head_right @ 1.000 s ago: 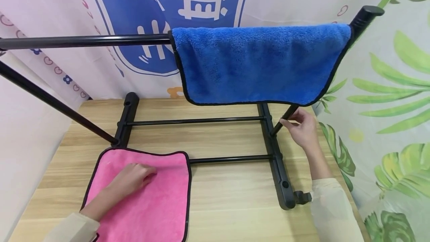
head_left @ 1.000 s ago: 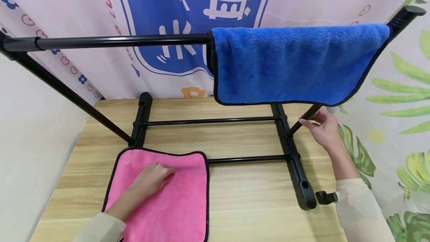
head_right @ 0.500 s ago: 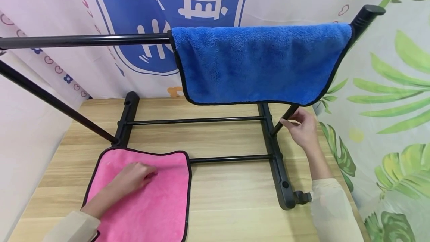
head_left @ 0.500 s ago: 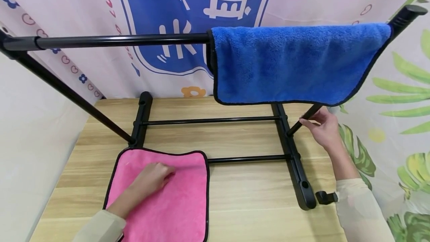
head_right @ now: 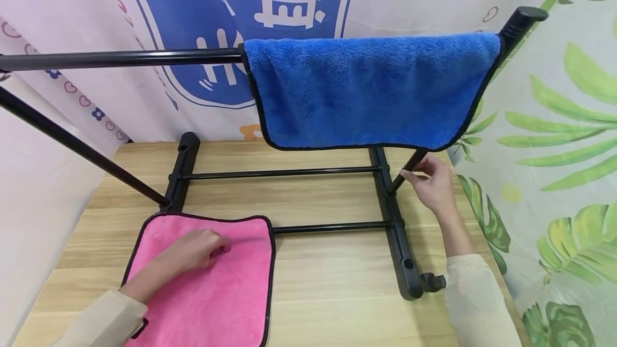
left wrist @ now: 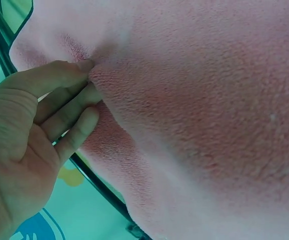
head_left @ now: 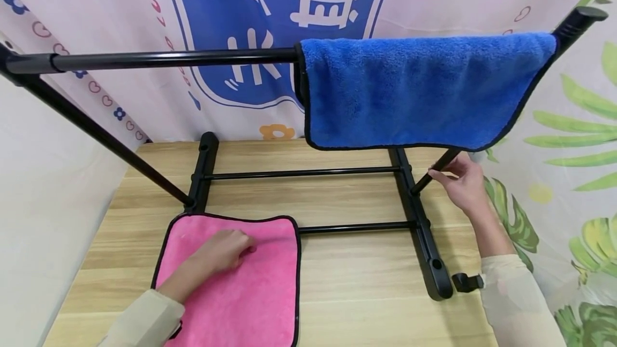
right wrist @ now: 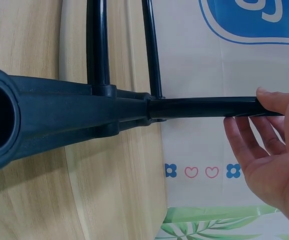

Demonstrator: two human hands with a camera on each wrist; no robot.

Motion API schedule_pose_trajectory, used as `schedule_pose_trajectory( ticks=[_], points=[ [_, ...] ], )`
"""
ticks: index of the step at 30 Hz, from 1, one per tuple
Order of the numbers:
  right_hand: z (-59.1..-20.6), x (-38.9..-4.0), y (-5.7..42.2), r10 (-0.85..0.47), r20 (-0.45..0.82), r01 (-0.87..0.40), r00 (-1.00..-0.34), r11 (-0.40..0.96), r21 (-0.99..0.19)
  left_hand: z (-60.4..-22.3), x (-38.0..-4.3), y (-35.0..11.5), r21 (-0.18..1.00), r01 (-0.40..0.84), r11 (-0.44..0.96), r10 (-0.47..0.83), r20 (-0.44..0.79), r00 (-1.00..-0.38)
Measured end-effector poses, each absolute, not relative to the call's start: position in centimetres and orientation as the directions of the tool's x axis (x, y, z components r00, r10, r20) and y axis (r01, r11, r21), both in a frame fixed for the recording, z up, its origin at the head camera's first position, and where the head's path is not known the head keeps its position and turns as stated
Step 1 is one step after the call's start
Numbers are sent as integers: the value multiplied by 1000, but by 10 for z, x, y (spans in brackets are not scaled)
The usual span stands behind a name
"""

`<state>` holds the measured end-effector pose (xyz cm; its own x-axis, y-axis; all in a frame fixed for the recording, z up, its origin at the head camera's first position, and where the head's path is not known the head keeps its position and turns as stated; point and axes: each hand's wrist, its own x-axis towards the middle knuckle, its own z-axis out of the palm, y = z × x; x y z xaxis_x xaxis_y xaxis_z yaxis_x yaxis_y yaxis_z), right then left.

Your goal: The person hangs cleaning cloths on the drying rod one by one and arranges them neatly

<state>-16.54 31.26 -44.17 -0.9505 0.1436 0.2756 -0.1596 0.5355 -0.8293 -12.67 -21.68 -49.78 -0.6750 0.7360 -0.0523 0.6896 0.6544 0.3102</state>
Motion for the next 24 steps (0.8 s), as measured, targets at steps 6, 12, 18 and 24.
schedule_pose_trajectory(
  ticks=[6, 12, 18, 24],
  points=[
    [-442, -165, 313, 143, 278, -161, -950, 537, -828, -491, -126, -215, 344, 679, 648, 743, -88, -664],
    [-442, -163, 312, 145, 275, -158, -950, 535, -830, -483, -129, -214, 385, 679, 625, 755, -75, -652],
    [-443, -165, 311, 133, 308, -199, -942, 518, -832, -474, -132, -213, 422, 671, 610, 758, -61, -650],
    [-446, -167, 311, 133, 340, -241, -931, 477, -845, -459, -134, -213, 435, 667, 605, 742, -6, -670]
  ],
)
